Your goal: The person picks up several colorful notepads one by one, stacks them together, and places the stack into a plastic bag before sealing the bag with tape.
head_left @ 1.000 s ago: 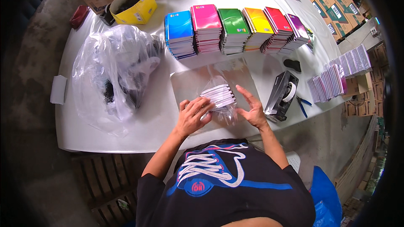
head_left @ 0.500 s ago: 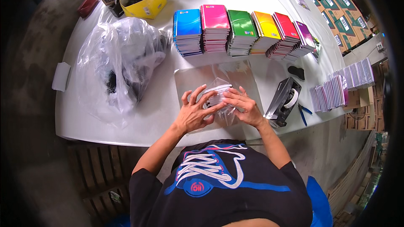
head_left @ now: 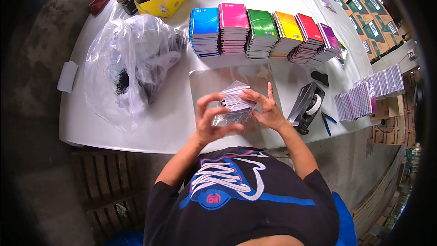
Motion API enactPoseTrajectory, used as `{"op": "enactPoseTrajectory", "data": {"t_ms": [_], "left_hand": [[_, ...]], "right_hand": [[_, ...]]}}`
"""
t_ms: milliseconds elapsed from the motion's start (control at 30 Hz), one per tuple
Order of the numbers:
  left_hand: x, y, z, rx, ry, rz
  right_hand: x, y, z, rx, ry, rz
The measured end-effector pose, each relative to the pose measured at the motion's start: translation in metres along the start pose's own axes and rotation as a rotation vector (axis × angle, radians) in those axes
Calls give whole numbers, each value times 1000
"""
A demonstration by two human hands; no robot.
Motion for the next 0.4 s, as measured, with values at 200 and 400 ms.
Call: {"op": "enactPoseTrajectory", "data": {"t_ms": [200, 400], "left_hand": [[21, -29, -33, -675, -70, -787], [14, -33, -29, -805, -20, -966]], "right_hand": [[-3, 4, 6, -39, -110, 19], [12, 13, 20, -463, -162, 279]]}}
Point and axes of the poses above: each hand's wrist, its own x-axis away from the middle knuckle, its own y-axis out of the palm, z = x × y, the point moved 1 cm from there along -x, towards the middle knuckle, and after that the axes turned 14 degrees about -z, right-handed, at the moved point
